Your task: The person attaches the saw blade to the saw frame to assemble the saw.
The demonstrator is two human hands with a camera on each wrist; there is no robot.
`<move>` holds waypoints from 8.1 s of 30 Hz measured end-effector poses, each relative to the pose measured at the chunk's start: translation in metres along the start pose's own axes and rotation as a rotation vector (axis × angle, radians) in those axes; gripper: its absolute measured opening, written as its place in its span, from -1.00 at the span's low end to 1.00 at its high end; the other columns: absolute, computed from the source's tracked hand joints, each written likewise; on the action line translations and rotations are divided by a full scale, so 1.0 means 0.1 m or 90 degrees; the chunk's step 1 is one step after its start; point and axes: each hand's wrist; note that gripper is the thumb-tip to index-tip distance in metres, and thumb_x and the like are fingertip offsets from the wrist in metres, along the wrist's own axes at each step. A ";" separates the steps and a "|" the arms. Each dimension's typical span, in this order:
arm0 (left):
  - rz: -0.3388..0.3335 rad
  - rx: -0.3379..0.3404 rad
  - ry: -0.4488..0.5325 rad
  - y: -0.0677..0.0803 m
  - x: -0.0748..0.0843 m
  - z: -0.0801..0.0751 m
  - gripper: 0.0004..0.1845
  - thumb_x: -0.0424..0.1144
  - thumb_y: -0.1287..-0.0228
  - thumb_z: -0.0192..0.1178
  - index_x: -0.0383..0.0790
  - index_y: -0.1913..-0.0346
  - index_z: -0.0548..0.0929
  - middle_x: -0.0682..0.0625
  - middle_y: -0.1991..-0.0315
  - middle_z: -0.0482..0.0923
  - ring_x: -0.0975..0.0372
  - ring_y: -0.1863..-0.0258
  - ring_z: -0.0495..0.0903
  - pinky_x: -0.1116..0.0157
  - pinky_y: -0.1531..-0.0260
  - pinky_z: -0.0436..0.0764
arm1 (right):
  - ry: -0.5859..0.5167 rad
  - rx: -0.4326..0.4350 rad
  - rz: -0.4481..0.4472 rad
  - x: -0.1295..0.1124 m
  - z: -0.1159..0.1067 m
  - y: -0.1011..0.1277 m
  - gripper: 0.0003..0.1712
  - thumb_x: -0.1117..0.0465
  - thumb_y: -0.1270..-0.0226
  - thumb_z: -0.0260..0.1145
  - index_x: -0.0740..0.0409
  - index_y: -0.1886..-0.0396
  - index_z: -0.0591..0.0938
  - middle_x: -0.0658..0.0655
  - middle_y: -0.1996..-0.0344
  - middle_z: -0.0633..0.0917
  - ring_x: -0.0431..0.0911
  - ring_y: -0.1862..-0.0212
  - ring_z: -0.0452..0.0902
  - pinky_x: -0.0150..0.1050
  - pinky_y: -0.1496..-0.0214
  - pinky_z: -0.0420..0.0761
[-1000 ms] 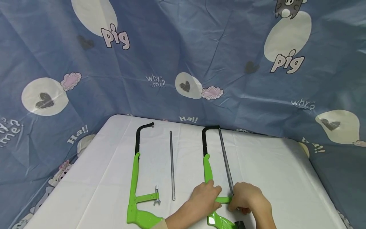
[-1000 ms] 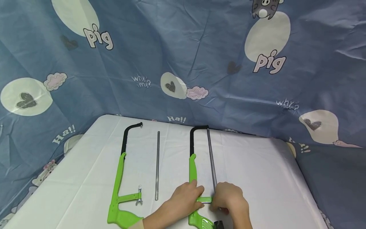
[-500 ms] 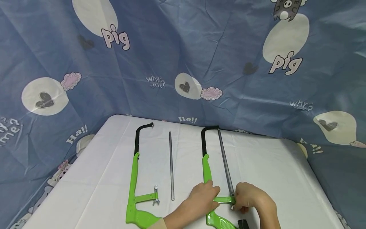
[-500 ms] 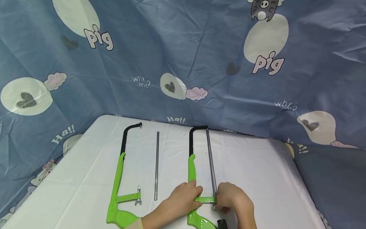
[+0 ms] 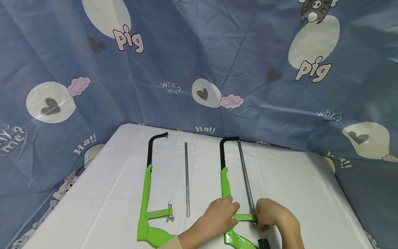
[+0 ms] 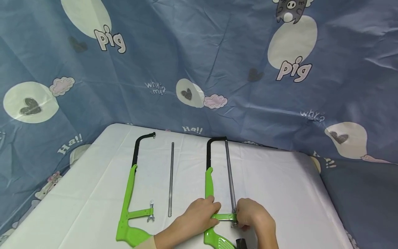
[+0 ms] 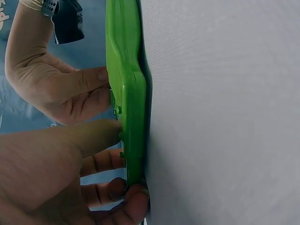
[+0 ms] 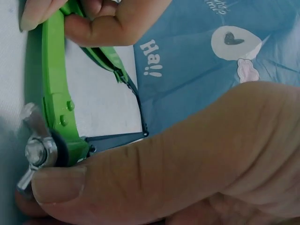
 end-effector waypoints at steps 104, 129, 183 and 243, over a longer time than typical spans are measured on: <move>-0.005 -0.010 0.014 0.01 0.00 0.01 -0.75 0.00 -0.07 0.42 0.00 0.31 0.60 0.12 0.42 0.48 0.26 0.62 0.41 0.38 0.61 0.34 | -0.103 -0.096 -0.054 0.13 -0.03 -0.03 -0.72 0.23 0.18 0.57 0.25 0.77 0.64 -0.01 0.85 0.56 -0.22 0.72 0.43 -0.36 0.64 0.40; 0.005 0.019 0.004 0.02 -0.01 0.01 -0.75 -0.01 -0.02 0.44 -0.02 0.34 0.62 0.11 0.46 0.50 0.26 0.63 0.44 0.39 0.63 0.34 | -0.123 -0.091 -0.078 0.23 -0.07 -0.02 -0.93 0.45 0.24 0.35 0.24 0.68 0.68 0.02 0.76 0.62 -0.19 0.66 0.40 -0.32 0.59 0.42; 0.010 0.009 0.024 0.02 -0.02 -0.02 -0.78 0.06 0.00 0.47 0.09 0.33 0.73 0.13 0.49 0.49 0.33 0.57 0.37 0.40 0.62 0.28 | -0.309 -0.243 -0.304 0.37 -0.18 -0.09 -0.71 0.42 -0.07 0.34 0.63 0.61 0.49 -0.05 0.71 0.52 -0.28 0.62 0.38 -0.39 0.54 0.43; -0.036 -0.158 0.304 0.01 -0.31 -0.20 -0.70 -0.04 -0.07 0.48 0.04 0.50 0.50 0.25 0.65 0.34 0.41 0.66 0.27 0.45 0.63 0.31 | -0.262 -0.182 -0.315 -0.09 -0.29 0.12 -0.76 0.26 -0.25 0.25 0.38 0.49 0.66 -0.14 0.64 0.54 -0.35 0.56 0.29 -0.39 0.51 0.34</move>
Point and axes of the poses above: each hand's wrist, its own y-axis away from the middle knuckle, its own z-axis out of the palm, x = y × z
